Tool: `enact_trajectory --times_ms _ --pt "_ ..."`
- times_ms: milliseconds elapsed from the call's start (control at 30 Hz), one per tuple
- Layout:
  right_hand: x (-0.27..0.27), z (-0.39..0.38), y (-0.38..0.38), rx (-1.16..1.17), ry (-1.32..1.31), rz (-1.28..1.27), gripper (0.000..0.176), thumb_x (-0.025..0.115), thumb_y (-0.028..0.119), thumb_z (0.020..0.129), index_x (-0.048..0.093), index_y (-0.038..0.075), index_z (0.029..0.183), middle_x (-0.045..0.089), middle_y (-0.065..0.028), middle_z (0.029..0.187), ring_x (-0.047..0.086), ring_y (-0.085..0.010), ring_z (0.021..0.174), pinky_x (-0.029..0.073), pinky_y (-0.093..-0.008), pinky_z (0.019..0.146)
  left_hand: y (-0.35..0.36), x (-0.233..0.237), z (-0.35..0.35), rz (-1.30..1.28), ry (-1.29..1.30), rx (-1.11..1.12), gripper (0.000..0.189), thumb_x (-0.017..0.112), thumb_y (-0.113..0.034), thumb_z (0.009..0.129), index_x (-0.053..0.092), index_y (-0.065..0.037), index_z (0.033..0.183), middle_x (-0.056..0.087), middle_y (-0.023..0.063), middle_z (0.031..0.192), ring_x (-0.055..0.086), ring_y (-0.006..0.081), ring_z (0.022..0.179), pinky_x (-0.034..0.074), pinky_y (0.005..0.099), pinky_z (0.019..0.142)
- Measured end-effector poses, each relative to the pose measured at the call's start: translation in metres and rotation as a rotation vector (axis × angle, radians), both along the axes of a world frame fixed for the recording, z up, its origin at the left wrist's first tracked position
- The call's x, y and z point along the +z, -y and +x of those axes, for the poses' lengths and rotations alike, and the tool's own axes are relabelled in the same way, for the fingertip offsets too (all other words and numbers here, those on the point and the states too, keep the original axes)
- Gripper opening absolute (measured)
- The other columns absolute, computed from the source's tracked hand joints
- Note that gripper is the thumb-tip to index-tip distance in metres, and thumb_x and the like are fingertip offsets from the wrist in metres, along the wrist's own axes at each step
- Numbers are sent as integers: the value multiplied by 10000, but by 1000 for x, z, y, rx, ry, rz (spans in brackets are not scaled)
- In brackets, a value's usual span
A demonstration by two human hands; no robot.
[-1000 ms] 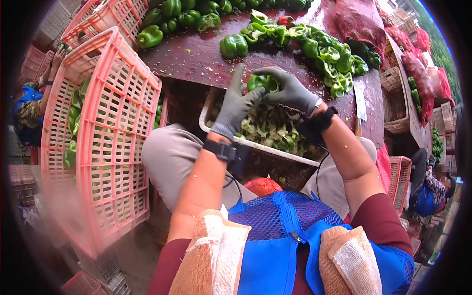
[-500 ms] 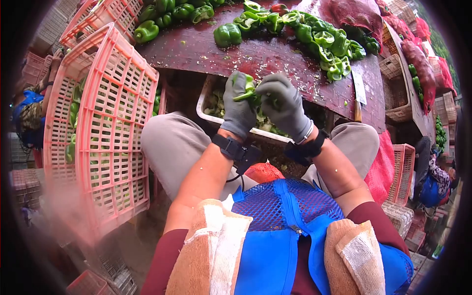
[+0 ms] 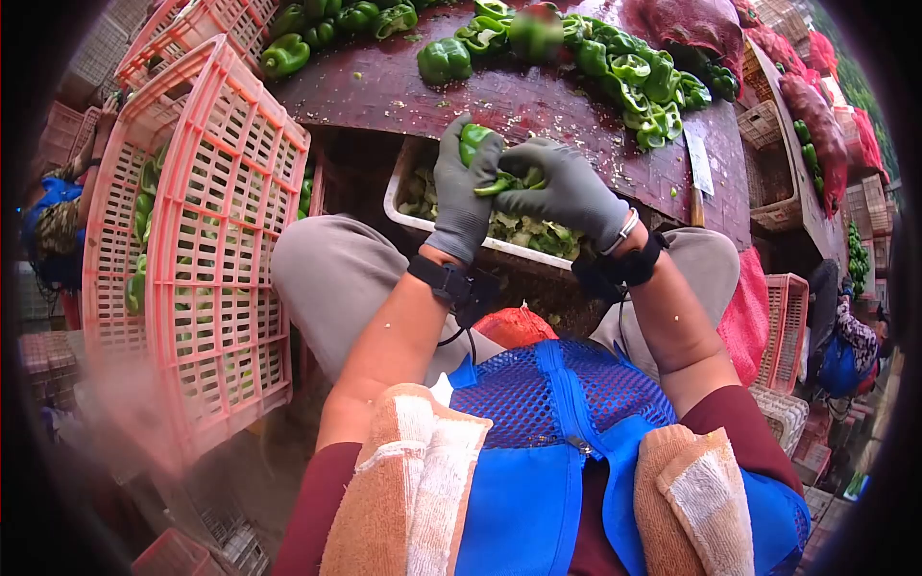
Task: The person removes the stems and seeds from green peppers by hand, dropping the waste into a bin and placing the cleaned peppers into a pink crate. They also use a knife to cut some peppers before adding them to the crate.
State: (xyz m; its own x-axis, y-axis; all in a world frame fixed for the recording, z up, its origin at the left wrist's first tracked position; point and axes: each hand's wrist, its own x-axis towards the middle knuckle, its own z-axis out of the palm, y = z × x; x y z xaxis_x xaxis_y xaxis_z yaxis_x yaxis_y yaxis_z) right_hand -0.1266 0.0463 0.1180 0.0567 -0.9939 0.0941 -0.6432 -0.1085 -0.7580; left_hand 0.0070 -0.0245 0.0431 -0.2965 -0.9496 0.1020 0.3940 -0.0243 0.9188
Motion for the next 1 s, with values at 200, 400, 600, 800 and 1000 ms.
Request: enact_trajectory --times_ms 200,400,600,800,1000 --pt "-25 4 -6 -14 279 42 257 712 160 835 680 27 1053 679 -129 839 664 -208 754 535 -343 710 -9 10 0 32 -58 -56 566 680 -271 958 427 6 1382 575 41 1042 557 91 899 505 234 782" --pt "-57 14 -11 -473 926 71 178 630 168 961 707 8 959 682 -23 859 590 -58 656 483 -228 567 -26 -4 -16 116 -137 -10 547 671 -241 964 403 -32 1393 573 36 1068 569 97 917 514 252 822" --pt "-43 -11 -10 -444 1045 120 326 623 264 986 605 -36 1113 669 -68 892 646 -100 769 541 -248 659 -29 7 -10 373 -204 -171 542 633 -228 982 371 -46 1420 574 50 1076 611 131 1012 533 264 830" --pt "-71 -17 -6 -613 676 -84 566 698 273 934 503 -38 1365 649 -59 970 583 -76 805 494 -224 699 -44 1 -8 401 -249 -304 523 582 -246 1003 365 -86 1451 599 61 1137 640 163 1009 547 298 871" --pt "-80 5 -21 -472 888 -79 386 608 81 966 534 -24 1329 662 -72 1069 597 -92 947 493 -233 799 -61 9 -4 547 -277 -402 707 623 -52 928 263 -140 1530 529 76 1308 605 186 1101 563 336 883"
